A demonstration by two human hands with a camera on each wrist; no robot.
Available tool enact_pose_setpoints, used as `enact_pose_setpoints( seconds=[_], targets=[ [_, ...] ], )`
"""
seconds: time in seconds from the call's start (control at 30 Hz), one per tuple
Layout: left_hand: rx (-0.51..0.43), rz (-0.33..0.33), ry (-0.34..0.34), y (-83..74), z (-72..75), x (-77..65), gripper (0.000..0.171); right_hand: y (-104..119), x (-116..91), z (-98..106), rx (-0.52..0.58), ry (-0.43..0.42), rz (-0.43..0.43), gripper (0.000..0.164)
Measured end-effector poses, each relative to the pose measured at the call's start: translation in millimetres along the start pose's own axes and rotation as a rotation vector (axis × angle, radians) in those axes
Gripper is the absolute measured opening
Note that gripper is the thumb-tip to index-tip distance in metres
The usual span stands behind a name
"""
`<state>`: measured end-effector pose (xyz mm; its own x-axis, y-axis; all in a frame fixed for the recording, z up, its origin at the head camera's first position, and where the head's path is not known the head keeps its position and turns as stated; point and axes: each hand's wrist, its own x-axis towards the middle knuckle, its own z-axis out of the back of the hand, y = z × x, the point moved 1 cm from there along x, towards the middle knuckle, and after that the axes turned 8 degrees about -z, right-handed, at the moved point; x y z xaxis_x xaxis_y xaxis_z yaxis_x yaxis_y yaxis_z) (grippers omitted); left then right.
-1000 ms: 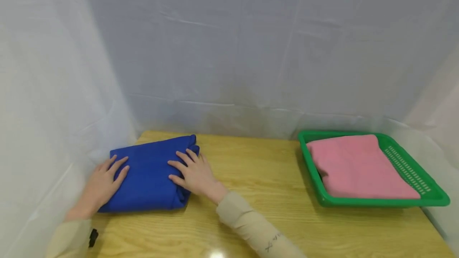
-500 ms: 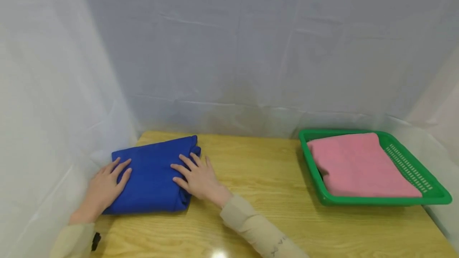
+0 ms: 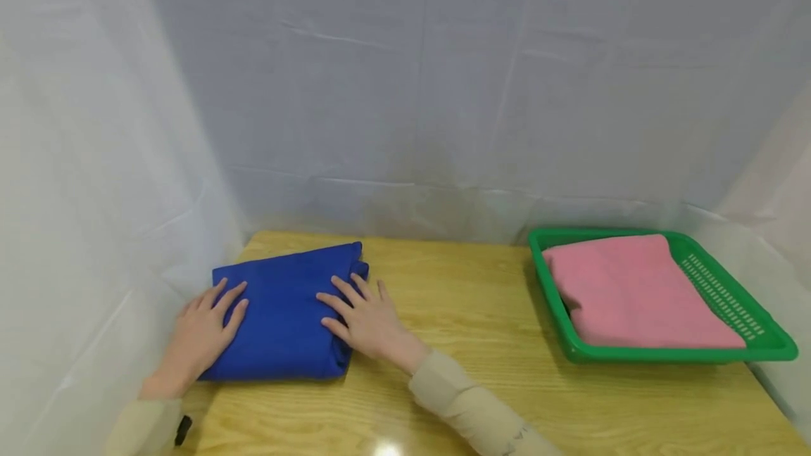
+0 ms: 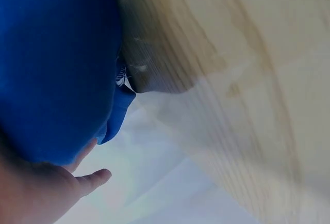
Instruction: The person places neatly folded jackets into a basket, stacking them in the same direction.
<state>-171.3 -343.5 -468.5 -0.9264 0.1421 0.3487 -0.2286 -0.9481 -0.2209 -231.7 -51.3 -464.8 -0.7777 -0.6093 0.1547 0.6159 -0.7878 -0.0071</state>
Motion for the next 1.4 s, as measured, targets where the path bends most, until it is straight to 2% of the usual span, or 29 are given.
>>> enact_pose_setpoints(
  seconds=[0.13,0.37,0.97,1.4],
  targets=[
    [-0.002,0.002,0.008,-5.6,0.8,1.0,0.053,-3,-5,1,0.0,-0.019,0.008,0.055],
    [0.002,0.013,0.059,-12.8,1.0,3.5,0.055,-7,-9,0,-0.014,-0.035,0.006,0.054],
    [0.007,0.0,0.03,-30.1,-11.1,9.4,0.052,-23,-23,5,-0.03,0.011,-0.021,0.055],
    [-0.013,-0.008,0.021,-51.0,-14.1,13.9,0.053,-37,-36,8,-0.038,0.008,-0.028,0.055]
  ],
)
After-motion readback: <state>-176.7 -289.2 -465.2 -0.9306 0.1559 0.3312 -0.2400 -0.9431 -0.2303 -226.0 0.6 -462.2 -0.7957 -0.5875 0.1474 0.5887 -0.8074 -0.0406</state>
